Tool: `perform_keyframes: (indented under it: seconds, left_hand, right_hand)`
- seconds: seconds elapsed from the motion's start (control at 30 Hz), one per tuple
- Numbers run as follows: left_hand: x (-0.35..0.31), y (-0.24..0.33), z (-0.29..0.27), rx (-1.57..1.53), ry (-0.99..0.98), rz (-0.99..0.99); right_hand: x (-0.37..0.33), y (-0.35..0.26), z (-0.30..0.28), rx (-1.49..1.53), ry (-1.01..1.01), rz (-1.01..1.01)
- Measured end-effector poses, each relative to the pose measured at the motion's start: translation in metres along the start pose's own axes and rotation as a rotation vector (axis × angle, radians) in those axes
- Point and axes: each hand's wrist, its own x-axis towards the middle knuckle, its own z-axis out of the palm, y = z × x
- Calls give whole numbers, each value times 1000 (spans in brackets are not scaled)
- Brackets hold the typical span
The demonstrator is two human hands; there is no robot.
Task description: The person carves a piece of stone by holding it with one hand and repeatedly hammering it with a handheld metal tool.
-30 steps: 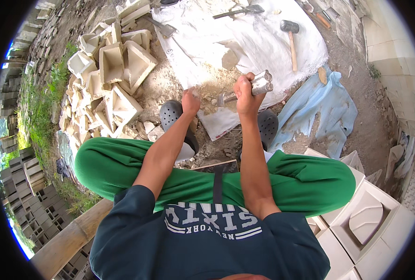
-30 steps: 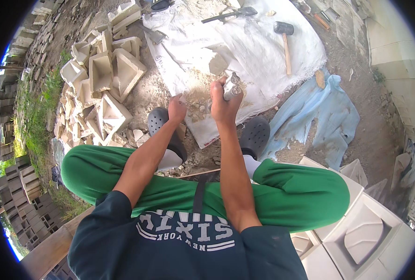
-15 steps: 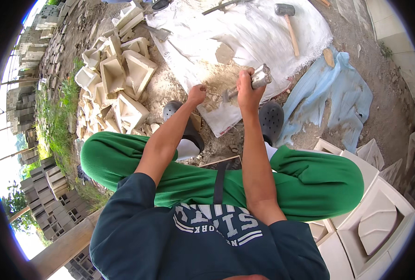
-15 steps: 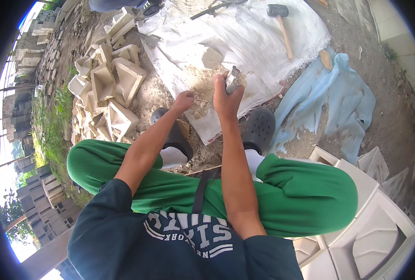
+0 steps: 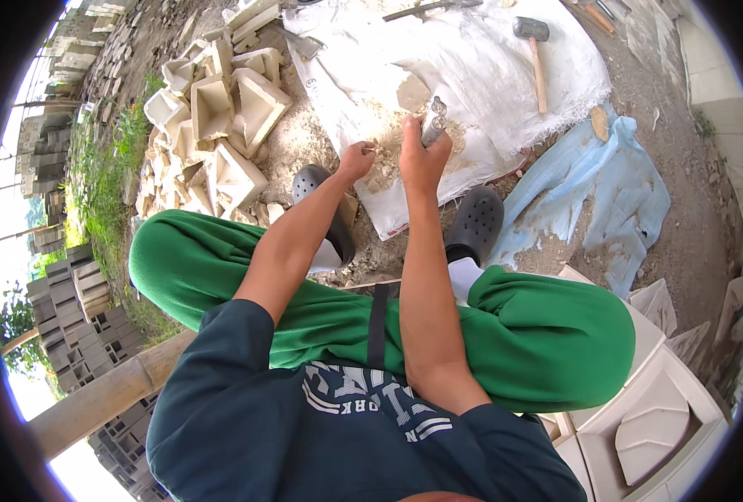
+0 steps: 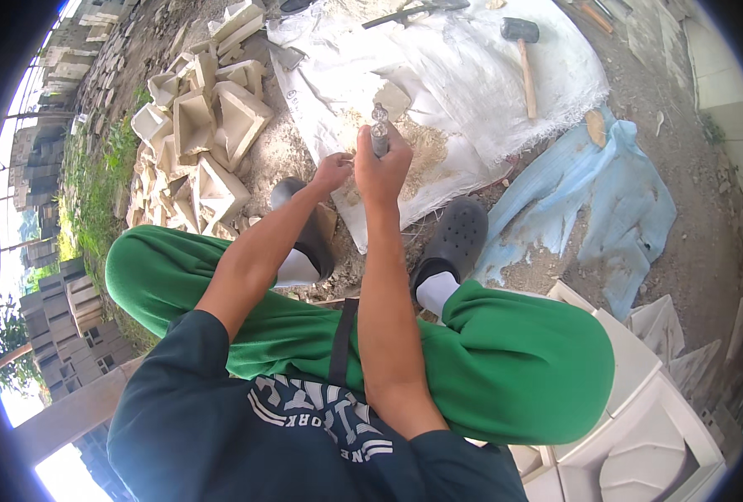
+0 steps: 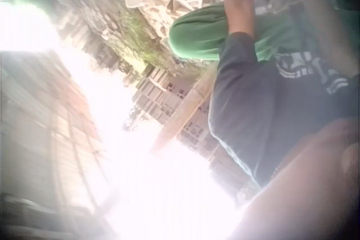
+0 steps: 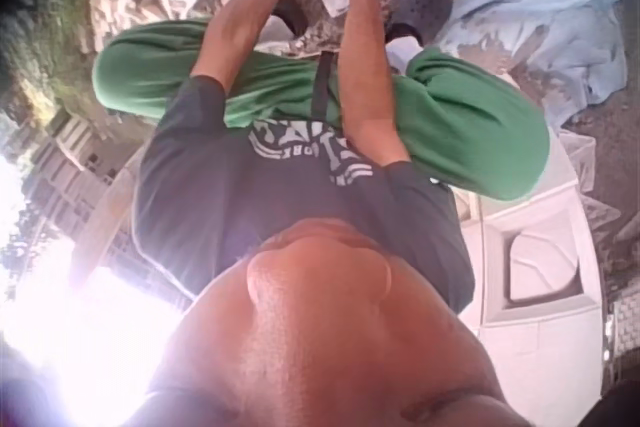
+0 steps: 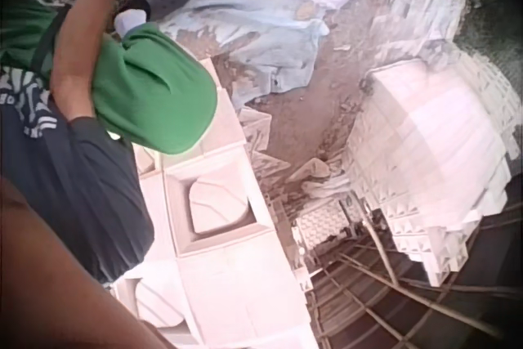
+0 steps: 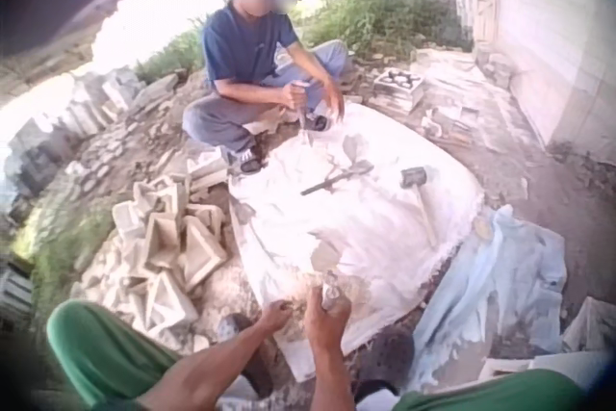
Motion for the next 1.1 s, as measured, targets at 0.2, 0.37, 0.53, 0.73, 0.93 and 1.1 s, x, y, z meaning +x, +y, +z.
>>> perform_keyframes:
  seconds: [0.2, 0.37, 0.53, 0.73, 0.93, 1.1]
  left_hand:
    - [-5, 59, -79, 297, -55, 66]
    - [-20, 97, -199, 699, 133, 233]
    - [-35, 124, -320, 870, 302, 119]
    - [-30, 153, -335, 848, 271, 197]
    - [-14, 151, -207, 795, 8, 141]
    - [-34, 102, -107, 481, -60, 46]
  right_hand:
    - [-8, -29, 4, -23, -31, 17]
    - [3, -52, 27, -61, -42, 9]
    - [8, -55, 46, -270, -94, 26]
    - [2, -37, 57, -346, -209, 54]
    - [-6, -10, 42, -353, -284, 24]
    - [-25, -1, 34, -313, -277, -28]
